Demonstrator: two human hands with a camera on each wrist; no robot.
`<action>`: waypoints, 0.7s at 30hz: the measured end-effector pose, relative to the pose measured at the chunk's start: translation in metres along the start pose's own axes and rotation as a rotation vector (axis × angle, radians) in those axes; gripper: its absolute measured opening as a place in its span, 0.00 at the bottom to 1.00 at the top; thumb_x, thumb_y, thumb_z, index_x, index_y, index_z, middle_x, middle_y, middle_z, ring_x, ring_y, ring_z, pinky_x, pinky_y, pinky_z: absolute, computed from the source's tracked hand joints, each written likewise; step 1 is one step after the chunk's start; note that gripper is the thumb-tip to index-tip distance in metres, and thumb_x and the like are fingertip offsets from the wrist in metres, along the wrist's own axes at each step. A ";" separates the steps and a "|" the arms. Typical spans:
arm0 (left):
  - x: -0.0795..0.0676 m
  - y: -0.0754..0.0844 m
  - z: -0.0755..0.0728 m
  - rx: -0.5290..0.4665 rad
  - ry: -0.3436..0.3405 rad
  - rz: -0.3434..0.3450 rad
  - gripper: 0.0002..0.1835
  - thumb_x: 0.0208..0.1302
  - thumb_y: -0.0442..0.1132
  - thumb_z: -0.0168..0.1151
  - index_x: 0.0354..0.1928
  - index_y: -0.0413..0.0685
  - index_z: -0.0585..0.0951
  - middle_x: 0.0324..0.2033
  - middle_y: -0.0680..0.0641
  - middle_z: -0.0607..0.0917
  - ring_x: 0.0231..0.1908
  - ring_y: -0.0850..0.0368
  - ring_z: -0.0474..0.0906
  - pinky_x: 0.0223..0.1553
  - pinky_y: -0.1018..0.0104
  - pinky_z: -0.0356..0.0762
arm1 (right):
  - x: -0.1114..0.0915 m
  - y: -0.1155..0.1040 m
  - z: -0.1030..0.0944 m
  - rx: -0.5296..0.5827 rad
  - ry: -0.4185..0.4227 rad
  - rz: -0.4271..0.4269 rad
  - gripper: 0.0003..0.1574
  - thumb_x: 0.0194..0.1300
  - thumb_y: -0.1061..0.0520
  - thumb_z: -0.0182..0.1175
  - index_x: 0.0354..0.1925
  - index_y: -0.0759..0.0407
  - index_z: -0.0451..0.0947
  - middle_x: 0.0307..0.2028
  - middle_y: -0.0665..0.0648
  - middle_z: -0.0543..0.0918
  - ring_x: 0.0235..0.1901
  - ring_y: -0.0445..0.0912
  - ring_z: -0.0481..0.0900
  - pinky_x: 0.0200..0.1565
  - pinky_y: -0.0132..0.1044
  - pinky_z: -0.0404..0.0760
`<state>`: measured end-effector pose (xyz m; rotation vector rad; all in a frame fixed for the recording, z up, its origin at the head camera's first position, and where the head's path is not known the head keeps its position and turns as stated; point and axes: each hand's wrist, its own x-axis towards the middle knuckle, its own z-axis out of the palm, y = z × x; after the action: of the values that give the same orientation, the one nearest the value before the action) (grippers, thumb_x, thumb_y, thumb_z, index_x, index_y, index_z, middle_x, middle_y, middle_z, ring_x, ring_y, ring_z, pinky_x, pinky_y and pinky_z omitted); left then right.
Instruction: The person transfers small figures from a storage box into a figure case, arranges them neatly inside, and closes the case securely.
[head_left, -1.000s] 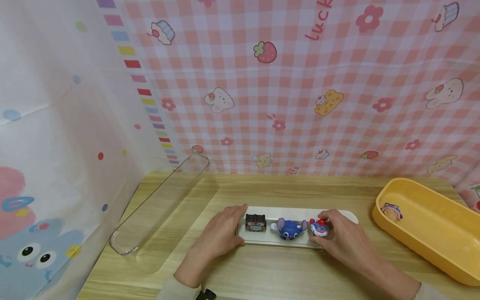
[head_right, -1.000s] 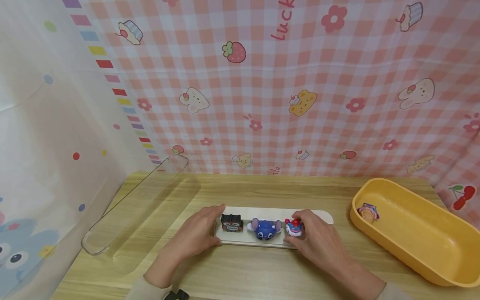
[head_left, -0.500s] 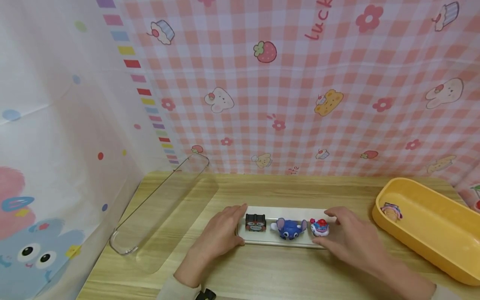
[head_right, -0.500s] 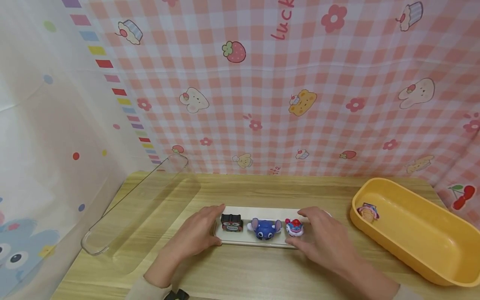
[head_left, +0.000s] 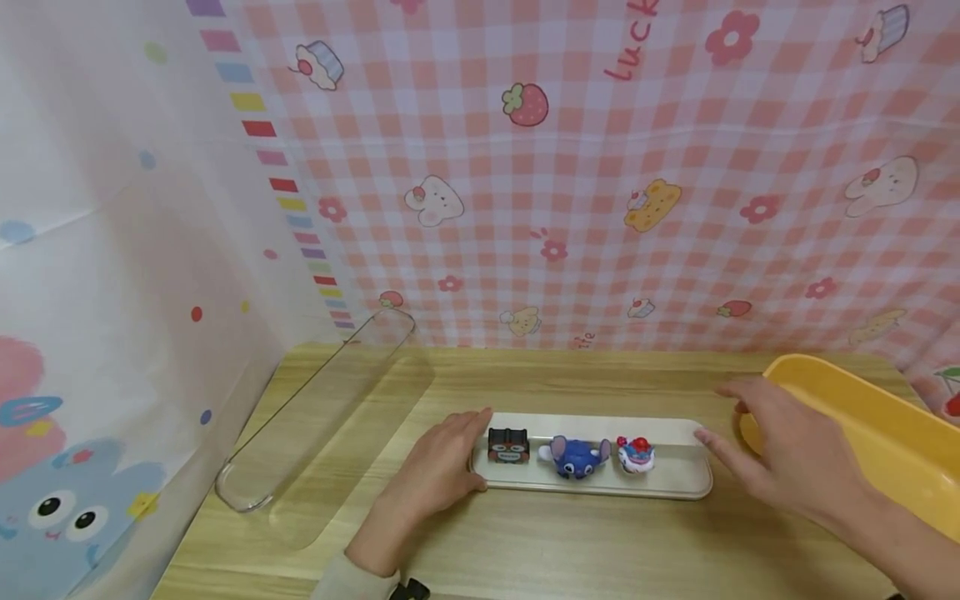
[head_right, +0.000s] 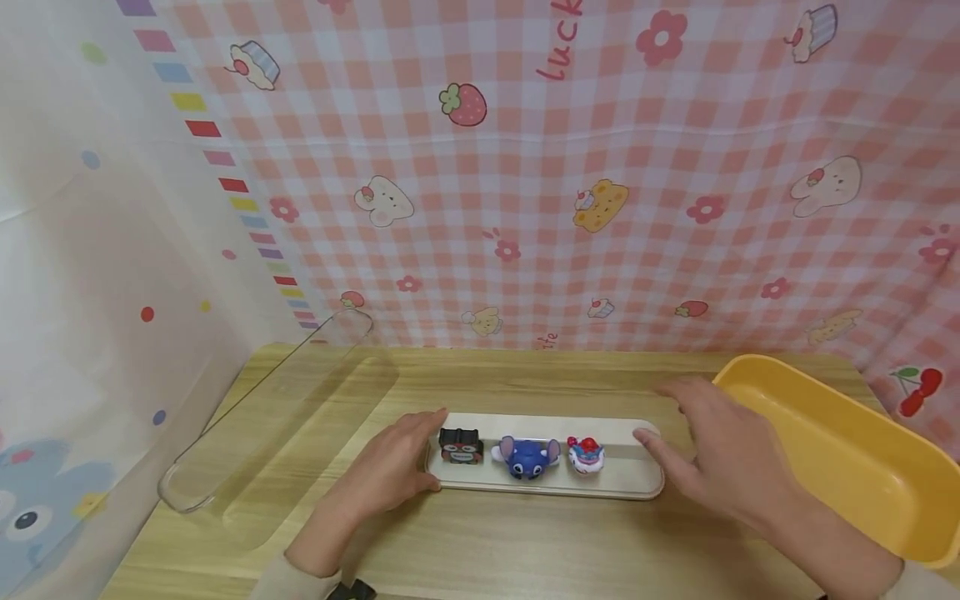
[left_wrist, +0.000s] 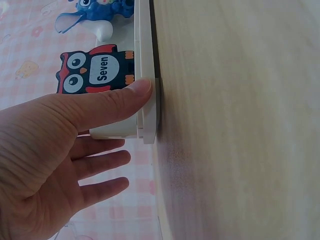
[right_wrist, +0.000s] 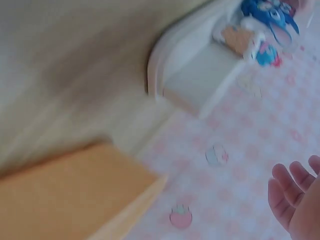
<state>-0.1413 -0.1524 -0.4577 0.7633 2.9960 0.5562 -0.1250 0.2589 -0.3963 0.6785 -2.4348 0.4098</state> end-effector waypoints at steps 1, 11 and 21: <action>0.000 0.000 0.000 0.000 0.000 -0.001 0.53 0.47 0.37 0.87 0.75 0.36 0.69 0.66 0.39 0.79 0.66 0.44 0.75 0.67 0.48 0.76 | 0.001 0.003 -0.004 -0.003 0.004 0.010 0.39 0.61 0.33 0.72 0.54 0.61 0.79 0.33 0.53 0.82 0.27 0.47 0.79 0.17 0.38 0.72; -0.002 0.001 -0.001 -0.004 -0.001 0.003 0.52 0.47 0.37 0.87 0.75 0.35 0.70 0.66 0.38 0.79 0.66 0.42 0.75 0.67 0.47 0.75 | 0.008 0.034 -0.036 -0.017 -0.037 0.114 0.35 0.56 0.49 0.78 0.57 0.63 0.78 0.41 0.65 0.86 0.34 0.59 0.83 0.23 0.41 0.73; -0.002 0.001 -0.002 0.007 -0.001 -0.003 0.52 0.47 0.38 0.87 0.75 0.36 0.70 0.66 0.38 0.79 0.66 0.42 0.75 0.67 0.46 0.75 | 0.011 0.079 -0.043 -0.096 -0.221 0.235 0.26 0.71 0.48 0.68 0.53 0.68 0.76 0.45 0.76 0.82 0.37 0.68 0.83 0.22 0.54 0.81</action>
<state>-0.1393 -0.1528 -0.4556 0.7586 2.9991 0.5453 -0.1573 0.3385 -0.3662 0.4153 -2.7367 0.3202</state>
